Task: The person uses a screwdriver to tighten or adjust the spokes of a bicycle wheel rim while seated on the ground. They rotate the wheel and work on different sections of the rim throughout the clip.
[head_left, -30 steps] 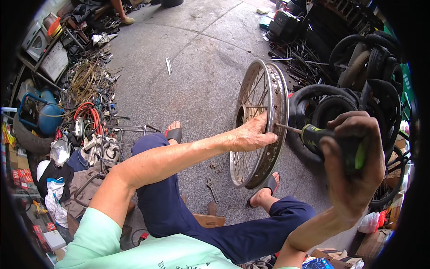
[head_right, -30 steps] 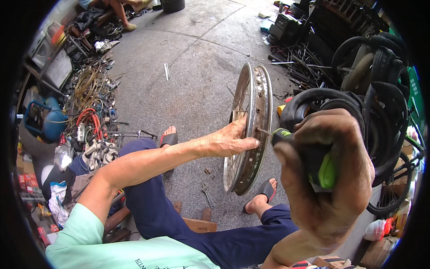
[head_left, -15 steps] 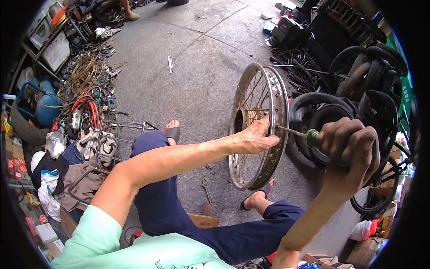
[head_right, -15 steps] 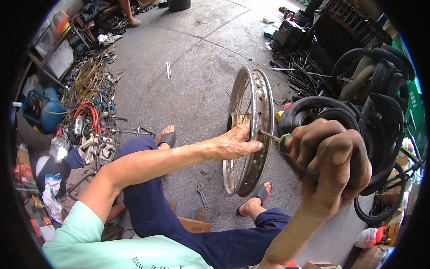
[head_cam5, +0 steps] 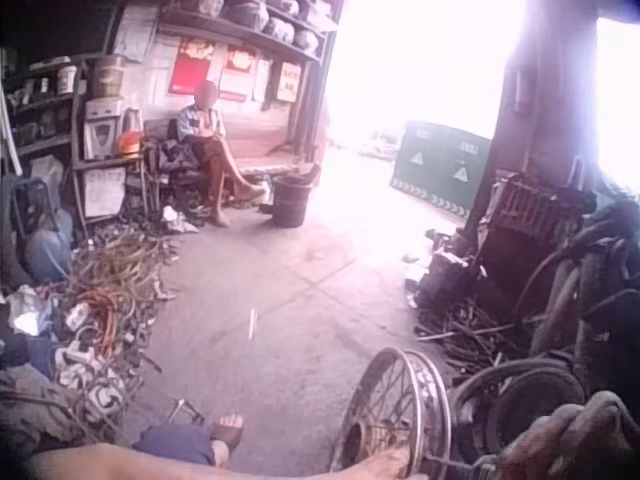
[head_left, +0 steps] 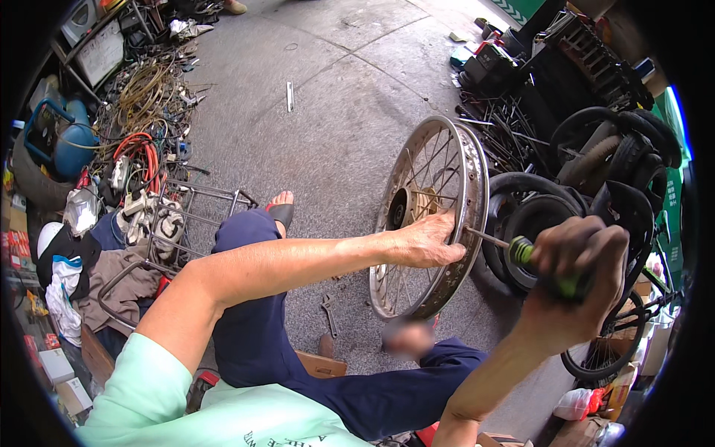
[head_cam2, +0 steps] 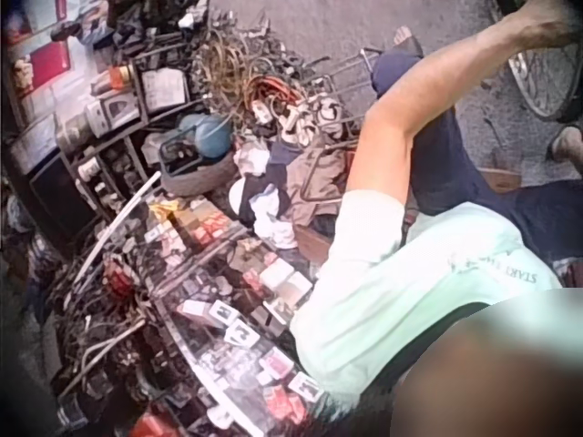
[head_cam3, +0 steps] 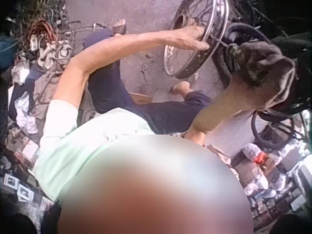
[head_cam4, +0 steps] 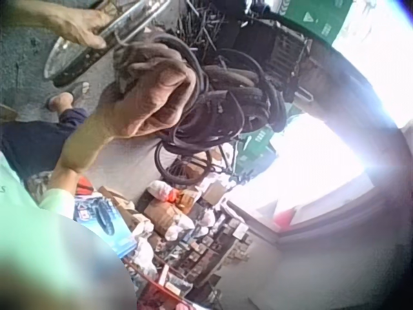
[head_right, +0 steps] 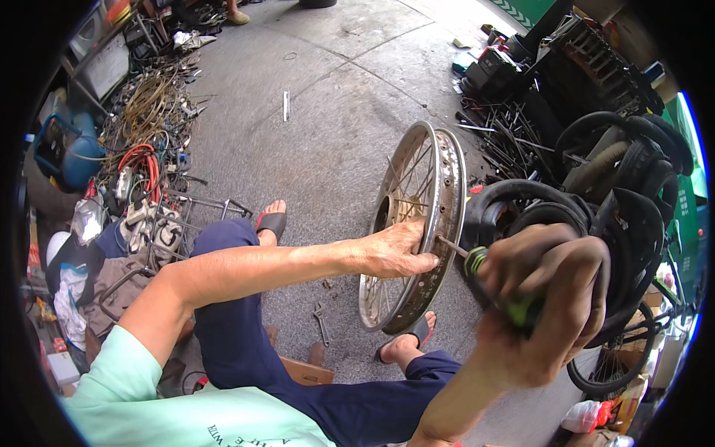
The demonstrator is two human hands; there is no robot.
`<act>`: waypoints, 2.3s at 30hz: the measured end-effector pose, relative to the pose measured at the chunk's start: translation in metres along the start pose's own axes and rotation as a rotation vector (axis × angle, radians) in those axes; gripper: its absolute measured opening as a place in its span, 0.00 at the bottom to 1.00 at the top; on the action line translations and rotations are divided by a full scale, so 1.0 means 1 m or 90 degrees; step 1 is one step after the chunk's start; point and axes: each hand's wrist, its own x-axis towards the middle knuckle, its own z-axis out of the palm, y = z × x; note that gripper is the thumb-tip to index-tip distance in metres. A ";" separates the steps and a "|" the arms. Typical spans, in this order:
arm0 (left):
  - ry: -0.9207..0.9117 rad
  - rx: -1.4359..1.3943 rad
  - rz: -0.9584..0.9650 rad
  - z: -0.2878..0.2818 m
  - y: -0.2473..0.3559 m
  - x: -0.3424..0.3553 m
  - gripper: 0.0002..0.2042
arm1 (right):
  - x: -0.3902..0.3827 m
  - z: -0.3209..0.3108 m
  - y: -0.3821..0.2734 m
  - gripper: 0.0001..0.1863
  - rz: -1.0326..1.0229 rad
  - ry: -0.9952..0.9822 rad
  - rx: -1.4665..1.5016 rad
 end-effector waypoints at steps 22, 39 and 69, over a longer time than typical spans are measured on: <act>-0.001 0.001 -0.019 -0.016 -0.004 0.008 0.31 | -0.017 0.007 -0.046 0.21 -0.029 -0.078 -0.887; 0.001 0.035 -0.026 -0.010 -0.009 0.005 0.29 | -0.027 0.020 -0.046 0.11 0.108 0.160 -0.963; 0.020 0.032 -0.048 -0.013 -0.002 0.003 0.32 | -0.032 0.014 -0.051 0.23 0.162 0.137 -0.987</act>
